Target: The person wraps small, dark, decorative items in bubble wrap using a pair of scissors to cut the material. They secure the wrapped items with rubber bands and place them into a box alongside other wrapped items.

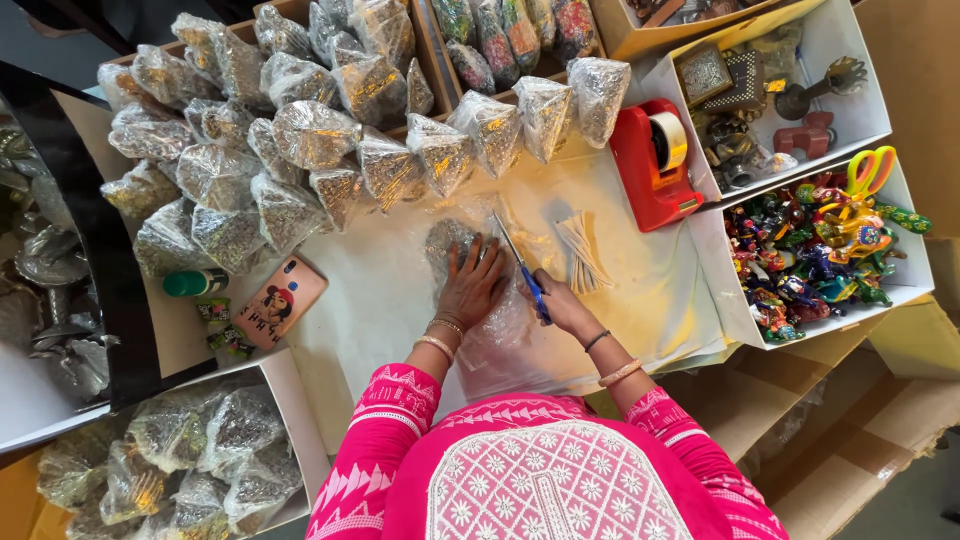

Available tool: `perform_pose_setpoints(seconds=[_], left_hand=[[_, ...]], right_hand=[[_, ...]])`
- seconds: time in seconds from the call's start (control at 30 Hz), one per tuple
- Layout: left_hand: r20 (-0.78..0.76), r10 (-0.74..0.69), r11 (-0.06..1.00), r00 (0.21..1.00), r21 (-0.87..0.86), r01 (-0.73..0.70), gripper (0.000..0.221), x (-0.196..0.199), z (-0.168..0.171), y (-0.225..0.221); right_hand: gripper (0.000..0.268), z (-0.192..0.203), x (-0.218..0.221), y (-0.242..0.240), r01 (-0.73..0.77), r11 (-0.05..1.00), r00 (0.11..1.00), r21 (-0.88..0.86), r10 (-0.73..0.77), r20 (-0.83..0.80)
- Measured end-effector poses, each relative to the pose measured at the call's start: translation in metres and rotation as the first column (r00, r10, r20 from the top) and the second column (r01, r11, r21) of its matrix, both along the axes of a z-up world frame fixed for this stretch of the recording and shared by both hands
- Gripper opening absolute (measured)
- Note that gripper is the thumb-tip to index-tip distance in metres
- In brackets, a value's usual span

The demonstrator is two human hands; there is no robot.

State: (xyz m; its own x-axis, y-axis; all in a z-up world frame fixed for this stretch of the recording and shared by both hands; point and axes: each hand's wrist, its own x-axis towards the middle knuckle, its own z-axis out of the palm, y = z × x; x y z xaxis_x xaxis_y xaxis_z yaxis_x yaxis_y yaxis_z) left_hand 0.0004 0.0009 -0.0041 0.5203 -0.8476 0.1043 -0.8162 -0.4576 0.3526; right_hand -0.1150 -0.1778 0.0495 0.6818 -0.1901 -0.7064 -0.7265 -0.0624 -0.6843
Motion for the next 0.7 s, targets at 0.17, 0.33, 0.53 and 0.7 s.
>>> perform_pose_setpoints(seconds=[0.17, 0.33, 0.53, 0.7], left_hand=[[0.016, 0.003, 1.000, 1.000, -0.004, -0.003, 0.054, 0.000, -0.003, 0.000], [0.015, 0.003, 1.000, 1.000, -0.007, -0.003, 0.054, 0.000, 0.000, 0.000], [0.028, 0.004, 1.000, 1.000, -0.012, -0.004, 0.054, 0.001, 0.003, -0.001], [0.060, 0.002, 1.000, 0.998, 0.007, -0.003, 0.053, 0.000, 0.006, -0.001]], right_hand=[[0.040, -0.001, 0.002, 0.001, -0.007, 0.999, 1.000, -0.051, 0.008, 0.014], [0.041, -0.007, 0.007, 0.000, -0.017, 0.999, 1.000, -0.044, 0.017, 0.012], [0.043, -0.008, 0.024, -0.010, -0.087, 0.990, 0.996, -0.113, 0.088, 0.012], [0.045, -0.008, 0.028, -0.016, -0.123, 0.982, 0.992, -0.144, 0.125, 0.009]])
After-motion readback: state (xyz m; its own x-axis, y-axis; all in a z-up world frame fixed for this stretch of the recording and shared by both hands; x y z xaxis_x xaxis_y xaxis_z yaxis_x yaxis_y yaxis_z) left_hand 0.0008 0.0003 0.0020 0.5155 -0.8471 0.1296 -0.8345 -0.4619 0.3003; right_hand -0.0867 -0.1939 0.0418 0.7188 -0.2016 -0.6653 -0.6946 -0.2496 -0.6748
